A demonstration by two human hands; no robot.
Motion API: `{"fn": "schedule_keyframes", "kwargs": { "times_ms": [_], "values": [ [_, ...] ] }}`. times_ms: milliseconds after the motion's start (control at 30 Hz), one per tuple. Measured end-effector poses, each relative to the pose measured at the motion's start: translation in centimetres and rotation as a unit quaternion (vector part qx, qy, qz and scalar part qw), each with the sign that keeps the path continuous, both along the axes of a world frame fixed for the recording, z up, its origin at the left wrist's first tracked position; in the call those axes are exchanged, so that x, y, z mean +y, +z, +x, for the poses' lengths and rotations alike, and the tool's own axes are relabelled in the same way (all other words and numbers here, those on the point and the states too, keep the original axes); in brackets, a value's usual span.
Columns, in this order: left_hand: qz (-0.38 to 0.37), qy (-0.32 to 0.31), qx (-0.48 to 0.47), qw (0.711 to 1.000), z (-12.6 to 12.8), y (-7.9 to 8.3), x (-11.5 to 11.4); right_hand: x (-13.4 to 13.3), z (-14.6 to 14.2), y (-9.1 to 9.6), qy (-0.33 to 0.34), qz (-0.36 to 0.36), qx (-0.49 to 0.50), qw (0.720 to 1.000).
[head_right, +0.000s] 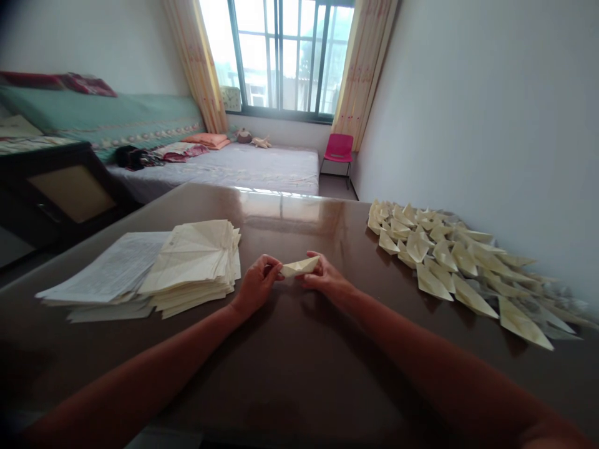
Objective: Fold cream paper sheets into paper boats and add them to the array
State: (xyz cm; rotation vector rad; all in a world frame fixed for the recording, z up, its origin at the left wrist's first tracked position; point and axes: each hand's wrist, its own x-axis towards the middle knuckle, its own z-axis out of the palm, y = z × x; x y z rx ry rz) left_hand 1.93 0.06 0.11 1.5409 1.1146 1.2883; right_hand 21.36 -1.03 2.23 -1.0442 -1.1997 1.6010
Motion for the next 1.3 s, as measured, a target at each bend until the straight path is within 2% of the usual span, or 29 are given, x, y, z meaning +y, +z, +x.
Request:
{"fn": "schedule_keyframes", "kwargs": {
  "times_ms": [67,167,300,467,533,767,1000,1067,1167,1300],
  "values": [
    [0.004,-0.001,0.009,1.0,0.0,0.0,-0.1,0.3,-0.6,-0.4,0.003,0.011,0.014,1.0],
    [0.002,0.009,0.018,1.0,-0.2,0.0,0.0,0.9,-1.1,-1.5,-0.03,0.023,0.02,0.999],
    [-0.007,0.013,0.026,1.0,-0.4,0.0,0.3,1.4,-0.8,-2.2,-0.046,0.022,0.06,0.997],
    [0.021,0.006,0.092,0.996,-0.3,-0.2,0.3,1.6,0.3,-1.7,0.051,0.039,0.067,0.996],
    [0.031,0.002,0.121,0.992,-0.2,-0.3,0.3,1.7,0.5,-1.7,0.065,0.031,0.061,0.996],
    [0.015,0.014,0.143,0.99,-0.5,-0.3,0.5,1.7,0.4,-1.9,0.023,0.024,0.06,0.998],
    [0.02,0.012,0.119,0.993,-0.6,-0.2,0.2,1.5,0.2,-1.9,-0.02,0.019,0.064,0.998],
    [-0.001,0.0,0.09,0.996,-0.5,-0.1,0.2,1.5,0.2,-1.8,-0.032,0.029,0.067,0.997],
    [-0.07,-0.049,0.019,0.996,-0.2,0.3,0.3,1.5,0.3,-1.8,-0.036,0.031,0.065,0.997],
    [-0.176,-0.13,-0.006,0.976,0.3,0.8,0.0,1.7,0.4,-2.0,-0.043,0.04,0.035,0.998]
  ]
}}
